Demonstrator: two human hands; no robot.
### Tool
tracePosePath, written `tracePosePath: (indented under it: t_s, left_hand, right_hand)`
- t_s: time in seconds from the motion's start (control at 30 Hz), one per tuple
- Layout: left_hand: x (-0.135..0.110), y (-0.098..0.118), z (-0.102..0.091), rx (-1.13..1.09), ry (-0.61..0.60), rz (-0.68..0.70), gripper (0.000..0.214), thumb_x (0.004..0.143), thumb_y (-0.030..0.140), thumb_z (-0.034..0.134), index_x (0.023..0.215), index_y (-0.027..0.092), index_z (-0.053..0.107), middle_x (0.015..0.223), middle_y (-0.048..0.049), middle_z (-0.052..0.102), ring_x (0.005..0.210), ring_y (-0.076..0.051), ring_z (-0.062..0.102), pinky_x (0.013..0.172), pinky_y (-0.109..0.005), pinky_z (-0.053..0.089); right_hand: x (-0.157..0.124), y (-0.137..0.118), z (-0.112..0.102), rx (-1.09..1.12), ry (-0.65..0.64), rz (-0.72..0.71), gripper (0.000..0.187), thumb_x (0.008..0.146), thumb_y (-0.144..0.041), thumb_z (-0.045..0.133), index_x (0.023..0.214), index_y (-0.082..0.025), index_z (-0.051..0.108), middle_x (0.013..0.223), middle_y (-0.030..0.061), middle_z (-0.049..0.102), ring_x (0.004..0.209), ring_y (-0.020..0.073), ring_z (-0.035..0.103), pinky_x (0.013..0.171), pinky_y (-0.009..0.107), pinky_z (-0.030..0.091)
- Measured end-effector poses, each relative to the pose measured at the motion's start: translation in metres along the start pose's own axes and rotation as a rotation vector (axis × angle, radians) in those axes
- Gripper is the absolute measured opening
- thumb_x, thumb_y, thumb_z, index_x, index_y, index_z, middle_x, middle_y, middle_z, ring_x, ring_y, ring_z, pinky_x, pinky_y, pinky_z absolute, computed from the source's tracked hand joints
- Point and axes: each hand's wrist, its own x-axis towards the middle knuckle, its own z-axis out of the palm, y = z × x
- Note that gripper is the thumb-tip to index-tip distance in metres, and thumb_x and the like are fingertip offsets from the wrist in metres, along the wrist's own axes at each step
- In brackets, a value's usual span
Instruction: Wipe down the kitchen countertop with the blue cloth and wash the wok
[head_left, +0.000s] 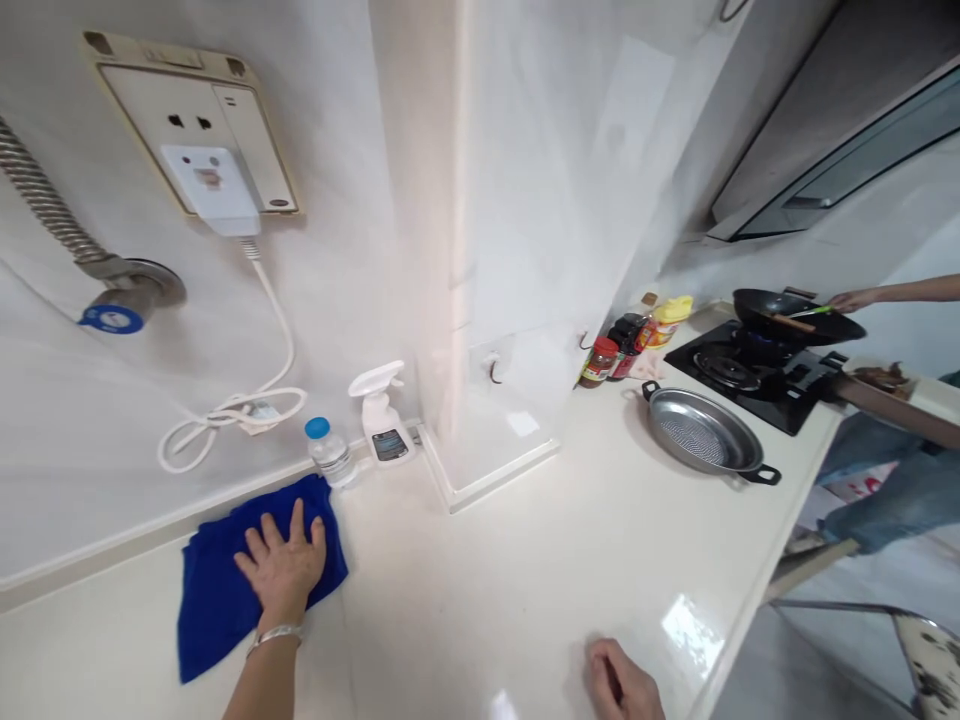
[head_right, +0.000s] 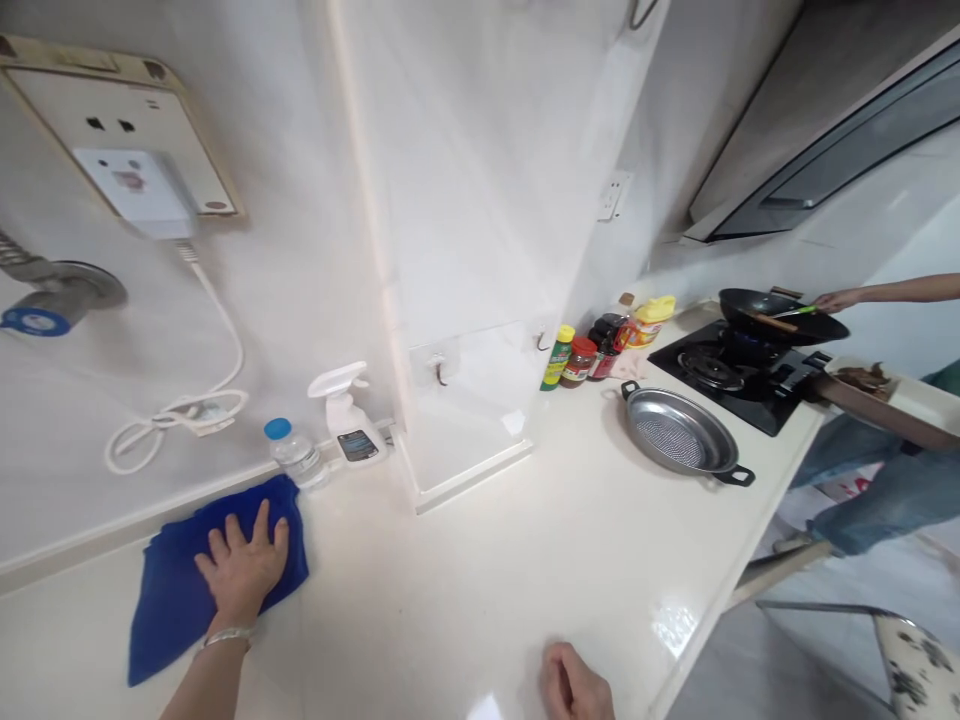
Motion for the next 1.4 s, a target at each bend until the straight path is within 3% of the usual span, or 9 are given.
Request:
tracePosePath:
  t_s: [0.13, 0.33, 0.53, 0.73, 0.83, 1.0, 1.4]
  left_hand:
    - [-0.028, -0.001, 0.000, 0.014, 0.140, 0.083, 0.065, 0.097, 0.051, 0.022, 0.148, 0.018, 0.046, 0.156, -0.0283, 0.037, 0.149, -0.047, 0.025, 0.114, -0.070, 0.024]
    - [-0.079, 0.015, -0.004, 0.076, 0.186, 0.108, 0.059, 0.097, 0.044, 0.032, 0.146, 0.015, 0.048, 0.156, -0.0282, 0.040, 0.149, -0.047, 0.027, 0.111, -0.071, 0.031]
    - [-0.146, 0.054, -0.009, 0.095, 0.222, 0.252, 0.061, 0.094, 0.039, 0.047, 0.150, 0.015, 0.042, 0.155, -0.0287, 0.041, 0.149, -0.049, 0.028, 0.108, -0.075, 0.035]
    - [-0.222, 0.102, -0.006, 0.106, 0.211, 0.358, 0.061, 0.095, 0.033, 0.048, 0.151, 0.012, 0.038, 0.158, -0.0317, 0.033, 0.151, -0.050, 0.019, 0.114, -0.073, 0.031]
    - [-0.244, 0.118, -0.005, 0.099, 0.206, 0.386, 0.061, 0.094, 0.031, 0.048, 0.152, 0.013, 0.037, 0.160, -0.0318, 0.029, 0.152, -0.050, 0.014, 0.114, -0.073, 0.029]
    - [-0.237, 0.133, -0.004, 0.122, 0.197, 0.324, 0.061, 0.095, 0.032, 0.046, 0.152, 0.013, 0.037, 0.157, -0.0345, 0.032, 0.150, -0.054, 0.019, 0.111, -0.077, 0.030]
    - [-0.153, 0.181, 0.019, 0.025, 0.231, 0.168, 0.056, 0.095, 0.034, 0.047, 0.149, 0.019, 0.044, 0.154, -0.0334, 0.038, 0.145, -0.057, 0.027, 0.102, -0.082, 0.034]
  right_hand:
    - [0.003, 0.006, 0.000, -0.021, -0.032, -0.096, 0.033, 0.101, -0.040, 0.042, 0.083, -0.022, 0.063, 0.056, -0.0045, 0.052, 0.046, 0.0099, 0.049, 0.047, 0.017, 0.044]
    - [0.004, 0.001, 0.003, -0.068, -0.009, -0.114, 0.023, 0.098, -0.027, 0.041, 0.084, -0.022, 0.058, 0.059, -0.0058, 0.049, 0.048, 0.0093, 0.047, 0.051, 0.018, 0.043]
    - [0.003, -0.001, 0.001, -0.086, -0.073, -0.086, 0.023, 0.099, -0.027, 0.037, 0.084, -0.022, 0.054, 0.060, -0.0060, 0.045, 0.051, 0.0103, 0.048, 0.053, 0.020, 0.042]
    - [0.002, 0.002, 0.003, -0.050, -0.069, -0.090, 0.021, 0.097, -0.026, 0.039, 0.083, -0.022, 0.054, 0.059, -0.0071, 0.044, 0.049, 0.0100, 0.047, 0.052, 0.019, 0.041]
    - [0.001, 0.005, 0.003, -0.028, -0.084, -0.115, 0.019, 0.096, -0.025, 0.041, 0.084, -0.022, 0.055, 0.058, -0.0074, 0.044, 0.048, 0.0097, 0.047, 0.051, 0.019, 0.042]
    - [0.001, 0.005, 0.002, -0.033, -0.078, -0.112, 0.020, 0.097, -0.027, 0.042, 0.085, -0.022, 0.057, 0.057, -0.0072, 0.046, 0.047, 0.0099, 0.048, 0.051, 0.019, 0.043]
    - [0.004, -0.001, -0.002, 0.011, -0.092, -0.087, 0.026, 0.098, -0.031, 0.041, 0.082, -0.022, 0.059, 0.056, -0.0057, 0.050, 0.046, 0.0099, 0.049, 0.050, 0.017, 0.044]
